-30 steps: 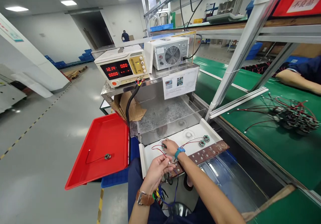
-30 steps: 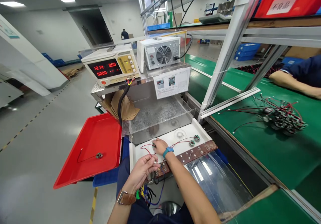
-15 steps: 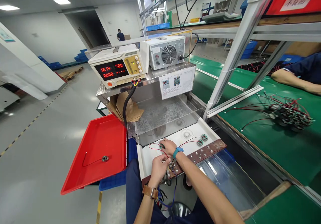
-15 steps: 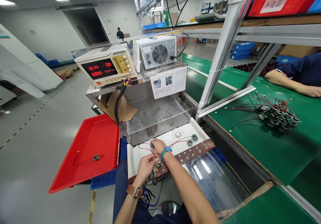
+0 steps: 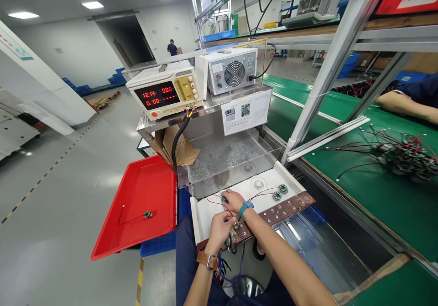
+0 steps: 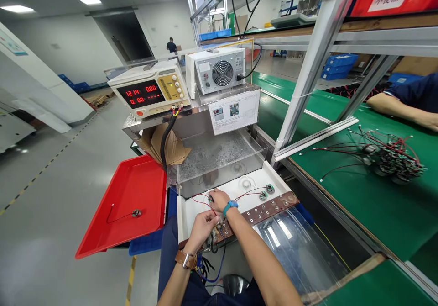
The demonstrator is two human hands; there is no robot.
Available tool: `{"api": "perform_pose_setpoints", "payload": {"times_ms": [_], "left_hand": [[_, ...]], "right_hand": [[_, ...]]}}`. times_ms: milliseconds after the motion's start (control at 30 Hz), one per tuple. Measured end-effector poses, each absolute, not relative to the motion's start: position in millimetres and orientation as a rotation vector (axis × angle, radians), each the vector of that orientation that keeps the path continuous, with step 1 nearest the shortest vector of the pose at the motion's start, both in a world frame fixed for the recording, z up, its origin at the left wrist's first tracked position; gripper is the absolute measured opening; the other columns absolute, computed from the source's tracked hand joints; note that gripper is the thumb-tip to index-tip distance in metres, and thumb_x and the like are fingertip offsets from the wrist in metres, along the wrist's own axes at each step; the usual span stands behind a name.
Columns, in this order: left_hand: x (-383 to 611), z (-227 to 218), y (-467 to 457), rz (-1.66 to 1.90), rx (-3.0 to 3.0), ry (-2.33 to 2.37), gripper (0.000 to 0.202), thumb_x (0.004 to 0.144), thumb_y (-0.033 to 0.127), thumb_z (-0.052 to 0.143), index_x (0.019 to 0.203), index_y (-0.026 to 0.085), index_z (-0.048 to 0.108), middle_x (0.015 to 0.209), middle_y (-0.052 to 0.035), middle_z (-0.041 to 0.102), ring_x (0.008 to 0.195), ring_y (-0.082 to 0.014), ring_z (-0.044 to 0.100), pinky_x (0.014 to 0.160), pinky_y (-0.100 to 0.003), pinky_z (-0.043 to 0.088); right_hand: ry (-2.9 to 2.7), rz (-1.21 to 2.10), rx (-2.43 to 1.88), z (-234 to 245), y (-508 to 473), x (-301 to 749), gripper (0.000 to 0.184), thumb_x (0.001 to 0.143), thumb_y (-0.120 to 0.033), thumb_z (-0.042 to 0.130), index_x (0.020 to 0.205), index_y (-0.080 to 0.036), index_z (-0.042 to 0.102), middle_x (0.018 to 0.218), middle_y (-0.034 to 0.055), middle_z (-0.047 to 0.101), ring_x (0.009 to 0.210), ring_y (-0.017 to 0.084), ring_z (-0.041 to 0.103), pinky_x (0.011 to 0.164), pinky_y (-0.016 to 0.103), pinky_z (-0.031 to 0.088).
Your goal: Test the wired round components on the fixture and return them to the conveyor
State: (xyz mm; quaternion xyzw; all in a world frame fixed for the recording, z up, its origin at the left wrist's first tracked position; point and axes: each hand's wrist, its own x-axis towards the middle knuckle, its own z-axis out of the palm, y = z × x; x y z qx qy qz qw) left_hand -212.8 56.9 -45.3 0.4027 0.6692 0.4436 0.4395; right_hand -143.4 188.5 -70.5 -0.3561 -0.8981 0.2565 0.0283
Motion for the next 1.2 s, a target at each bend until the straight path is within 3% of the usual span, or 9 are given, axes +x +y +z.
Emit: {"api": "perform_pose_setpoints", "payload": {"times_ms": [333, 833, 1000, 1200], "left_hand": [[-213, -47, 59, 1.101, 0.925, 1.624, 0.026, 0.064, 0.037, 0.068, 0.076, 0.014, 0.069, 0.062, -0.003, 0.067, 0.06, -0.0152, 0.058, 0.061, -0.026, 0.042], [-213, -47, 59, 1.169, 0.947, 1.624, 0.016, 0.059, 0.026, 0.061, 0.066, 0.013, 0.067, 0.058, -0.0023, 0.064, 0.058, -0.0157, 0.055, 0.059, -0.026, 0.039], [-212, -50, 61, 1.167, 0.951, 1.626, 0.024, 0.061, 0.037, 0.065, 0.068, 0.014, 0.067, 0.058, -0.0025, 0.064, 0.058, -0.0163, 0.056, 0.059, -0.027, 0.04], [-217, -61, 65, 1.192, 1.018, 1.707, 0.055, 0.055, 0.072, 0.065, 0.066, 0.018, 0.064, 0.062, -0.0063, 0.07, 0.067, -0.0249, 0.065, 0.068, -0.034, 0.05]], "right_hand": [[-2.753, 0.786, -1.061, -79, 189, -145, 0.027, 0.081, -0.025, 0.059, 0.108, -0.021, 0.064, 0.107, 0.0055, 0.061, 0.085, 0.017, 0.058, 0.076, 0.025, 0.038], [-2.711, 0.815, -1.085, -80, 184, -151, 0.028, 0.075, -0.02, 0.06, 0.103, -0.02, 0.064, 0.105, 0.0057, 0.061, 0.084, 0.017, 0.059, 0.073, 0.025, 0.038], [-2.711, 0.832, -1.076, -69, 182, -150, 0.024, 0.074, -0.017, 0.06, 0.097, -0.019, 0.065, 0.104, 0.0062, 0.062, 0.084, 0.018, 0.059, 0.073, 0.026, 0.039], [-2.237, 0.878, -1.062, -39, 182, -132, 0.022, 0.075, -0.024, 0.064, 0.097, -0.02, 0.064, 0.095, 0.0034, 0.063, 0.086, 0.018, 0.058, 0.077, 0.026, 0.042]]}}
